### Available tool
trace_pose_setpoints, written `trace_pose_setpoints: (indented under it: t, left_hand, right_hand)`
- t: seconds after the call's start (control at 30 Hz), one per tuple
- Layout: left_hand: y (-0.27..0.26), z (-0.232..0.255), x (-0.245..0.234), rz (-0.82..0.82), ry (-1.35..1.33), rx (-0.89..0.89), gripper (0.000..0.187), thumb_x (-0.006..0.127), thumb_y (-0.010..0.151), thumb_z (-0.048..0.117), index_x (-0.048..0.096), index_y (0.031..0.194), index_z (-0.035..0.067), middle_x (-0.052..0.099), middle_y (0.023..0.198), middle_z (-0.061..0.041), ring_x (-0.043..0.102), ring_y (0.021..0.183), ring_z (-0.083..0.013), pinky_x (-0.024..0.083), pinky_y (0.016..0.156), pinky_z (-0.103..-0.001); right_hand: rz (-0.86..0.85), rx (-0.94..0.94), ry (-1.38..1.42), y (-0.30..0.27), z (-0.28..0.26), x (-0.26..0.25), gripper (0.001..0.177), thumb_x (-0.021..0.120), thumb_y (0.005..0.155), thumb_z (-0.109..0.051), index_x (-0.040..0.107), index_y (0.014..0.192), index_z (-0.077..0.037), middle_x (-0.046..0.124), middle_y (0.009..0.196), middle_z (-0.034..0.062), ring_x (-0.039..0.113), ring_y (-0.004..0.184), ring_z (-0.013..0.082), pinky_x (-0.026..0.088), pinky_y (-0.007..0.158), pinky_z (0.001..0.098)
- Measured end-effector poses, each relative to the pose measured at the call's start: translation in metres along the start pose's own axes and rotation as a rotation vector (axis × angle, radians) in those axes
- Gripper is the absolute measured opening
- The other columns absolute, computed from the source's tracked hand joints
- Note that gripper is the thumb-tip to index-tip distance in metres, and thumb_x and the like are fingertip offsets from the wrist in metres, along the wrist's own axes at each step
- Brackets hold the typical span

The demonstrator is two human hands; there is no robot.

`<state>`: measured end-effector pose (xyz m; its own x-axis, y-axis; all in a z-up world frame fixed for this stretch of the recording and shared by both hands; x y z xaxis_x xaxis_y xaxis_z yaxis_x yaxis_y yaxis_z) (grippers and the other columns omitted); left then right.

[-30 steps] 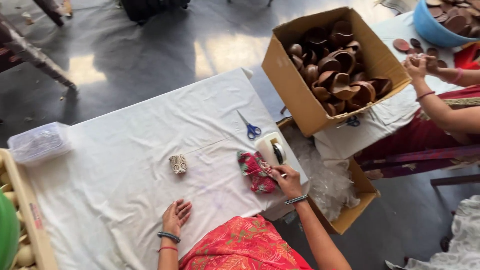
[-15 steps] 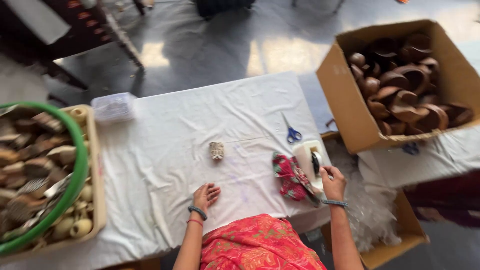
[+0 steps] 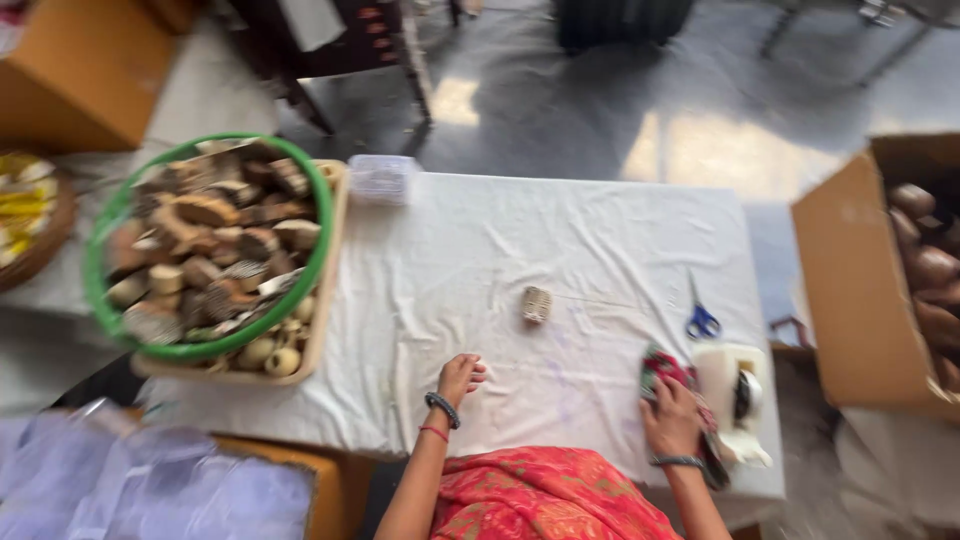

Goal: The person wipes small, carved wooden items with a cloth and places them into a clear plastic container. They handle the items one by one, cleaning them before arranging them inside the container on a white table.

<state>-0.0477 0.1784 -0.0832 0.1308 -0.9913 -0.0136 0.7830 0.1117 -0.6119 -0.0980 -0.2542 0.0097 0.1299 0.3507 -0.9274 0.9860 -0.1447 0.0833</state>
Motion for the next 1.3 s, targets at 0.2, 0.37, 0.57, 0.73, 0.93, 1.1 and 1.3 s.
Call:
trace_pose_setpoints:
  t: [0.2,0.37,0.57,0.73,0.93,1.1,1.3]
  left_hand:
    - [-0.015,0.121,-0.08,0.189,0.081,0.427,0.034,0.058,0.103,0.033,0.07,0.116,0.005,0.077,0.095,-0.004,0.071,0.079,-0.0108,0.055,0.068,-0.025]
    - [-0.056,0.225,-0.158,0.359,0.111,0.661,0.03,0.059,0.105,0.03,0.07,0.118,0.005,0.077,0.096,-0.005,0.072,0.082,-0.0106,0.058,0.073,-0.025]
    - [-0.073,0.309,-0.261,0.861,0.543,0.812,0.019,0.063,0.104,0.02,0.074,0.112,0.008,0.079,0.099,-0.011,0.074,0.083,-0.0187,0.059,0.069,-0.034]
    - [-0.049,0.345,-0.321,1.017,0.554,0.711,0.018,0.066,0.098,0.012,0.071,0.114,0.006,0.075,0.111,-0.011,0.075,0.089,-0.0197,0.063,0.083,-0.035]
    - [-0.031,0.385,-0.329,1.16,0.996,0.569,0.078,0.088,0.079,0.031,0.052,0.144,0.008,0.051,0.151,-0.016,0.045,0.141,-0.0327,0.036,0.12,-0.044]
    - [-0.001,0.386,-0.337,1.039,1.298,0.239,0.115,0.093,0.065,0.054,0.033,0.159,0.023,0.03,0.163,-0.014,0.025,0.152,-0.0294,0.016,0.122,-0.052]
    - [0.011,0.374,-0.36,1.036,1.271,0.243,0.108,0.089,0.072,0.051,0.035,0.16,0.022,0.037,0.161,-0.01,0.029,0.151,-0.0274,0.015,0.124,-0.058]
  right_hand:
    - [-0.008,-0.007,-0.284,-0.014,0.017,0.028,0.059,0.069,0.086,-0.047,0.063,0.141,-0.027,0.05,0.156,-0.0003,0.045,0.145,0.0262,0.038,0.114,0.0549]
    - [0.063,0.012,-0.149,-0.014,0.047,0.057,0.059,0.071,0.085,-0.038,0.064,0.141,-0.025,0.052,0.156,0.0003,0.046,0.144,0.0271,0.04,0.117,0.0526]
    - [0.213,0.016,-0.154,-0.014,0.053,0.045,0.063,0.077,0.078,-0.033,0.068,0.139,-0.022,0.056,0.148,0.006,0.052,0.136,0.0307,0.043,0.12,0.05]
    - [0.31,0.006,-0.14,-0.019,0.125,0.109,0.077,0.079,0.069,-0.031,0.066,0.145,-0.023,0.055,0.149,0.0174,0.054,0.126,0.0381,0.046,0.117,0.0501]
    - [0.242,0.028,-0.16,-0.02,0.168,0.147,0.09,0.082,0.063,-0.036,0.063,0.149,-0.024,0.055,0.149,0.0252,0.056,0.127,0.046,0.045,0.116,0.0536]
    - [0.207,0.015,-0.147,-0.018,0.17,0.146,0.091,0.082,0.059,-0.037,0.063,0.147,-0.027,0.057,0.147,0.0218,0.057,0.123,0.0443,0.043,0.118,0.0523]
    - [0.232,0.005,-0.109,-0.023,0.161,0.144,0.088,0.08,0.059,-0.035,0.065,0.145,-0.026,0.058,0.145,0.02,0.055,0.124,0.043,0.043,0.119,0.0521]
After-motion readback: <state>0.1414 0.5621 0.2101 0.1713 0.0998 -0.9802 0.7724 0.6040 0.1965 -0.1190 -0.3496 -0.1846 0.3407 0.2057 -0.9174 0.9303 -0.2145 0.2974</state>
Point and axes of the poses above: each hand's wrist, its own y-axis towards the middle knuckle, its own x-axis out of the palm, z = x × y, the point moved 1 cm from there along y, towards the middle knuckle
